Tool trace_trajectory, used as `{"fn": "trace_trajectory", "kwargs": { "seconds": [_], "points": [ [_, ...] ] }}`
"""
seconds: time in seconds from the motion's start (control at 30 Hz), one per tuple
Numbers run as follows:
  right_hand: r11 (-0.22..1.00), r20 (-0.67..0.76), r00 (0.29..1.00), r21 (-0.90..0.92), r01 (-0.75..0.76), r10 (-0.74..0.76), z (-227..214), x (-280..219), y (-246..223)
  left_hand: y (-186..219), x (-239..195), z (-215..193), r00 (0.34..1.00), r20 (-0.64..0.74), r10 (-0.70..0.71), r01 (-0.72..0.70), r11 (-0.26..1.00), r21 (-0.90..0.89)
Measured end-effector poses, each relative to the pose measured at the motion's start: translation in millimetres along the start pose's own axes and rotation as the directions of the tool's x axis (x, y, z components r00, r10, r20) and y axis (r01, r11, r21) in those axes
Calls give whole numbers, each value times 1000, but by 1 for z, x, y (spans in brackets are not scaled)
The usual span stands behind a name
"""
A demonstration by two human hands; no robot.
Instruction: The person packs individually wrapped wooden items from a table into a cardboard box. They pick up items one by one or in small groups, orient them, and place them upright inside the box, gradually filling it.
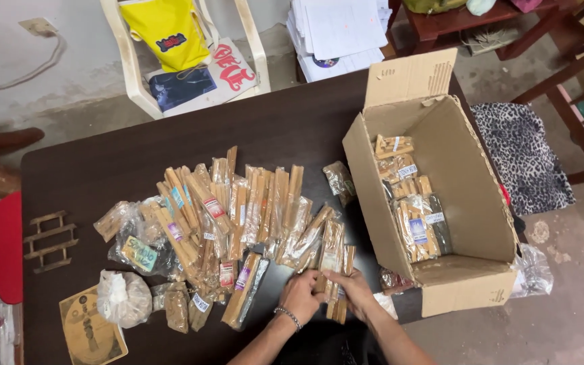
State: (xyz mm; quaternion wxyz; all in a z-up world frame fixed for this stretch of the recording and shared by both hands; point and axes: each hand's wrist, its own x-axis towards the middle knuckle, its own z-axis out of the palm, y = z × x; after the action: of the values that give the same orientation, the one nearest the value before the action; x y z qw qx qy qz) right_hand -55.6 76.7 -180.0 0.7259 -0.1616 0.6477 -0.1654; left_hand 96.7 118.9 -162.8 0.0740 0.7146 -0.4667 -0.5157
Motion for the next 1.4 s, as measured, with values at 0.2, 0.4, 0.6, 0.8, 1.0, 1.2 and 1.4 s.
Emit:
{"fn": "trace_trajectory", "kwargs": {
  "seconds": [0.2,0.4,0.6,0.8,1.0,1.2,1.4],
  "points": [
    [965,13,967,75,252,-254,-14,14,54,-31,5,14,998,-28,57,-60,992,-114],
    [919,287,878,21,394,-383,12,-16,29,31,-13,-71,986,-82,148,-160,657,-737],
    [977,480,852,64,203,-209,38,-76,-18,82,-31,-153,865,-80,496,-475,755,-451],
    [967,665,709,234,103,-237,28,-102,-12,84,-65,-130,921,118,373,-315,886,-341],
    [971,684,694,92,221,-223,17,-131,-60,115,-72,-149,895,73,439,-416,883,-218],
    [957,714,646,126,259,-269,-22,-167,-120,198,-78,-169,794,138,592,-530,786,-319],
    [836,630,627,65,544,-457,-93,-169,-188,294,-41,-149,728,265,632,-576,774,-262]
  ]
}}
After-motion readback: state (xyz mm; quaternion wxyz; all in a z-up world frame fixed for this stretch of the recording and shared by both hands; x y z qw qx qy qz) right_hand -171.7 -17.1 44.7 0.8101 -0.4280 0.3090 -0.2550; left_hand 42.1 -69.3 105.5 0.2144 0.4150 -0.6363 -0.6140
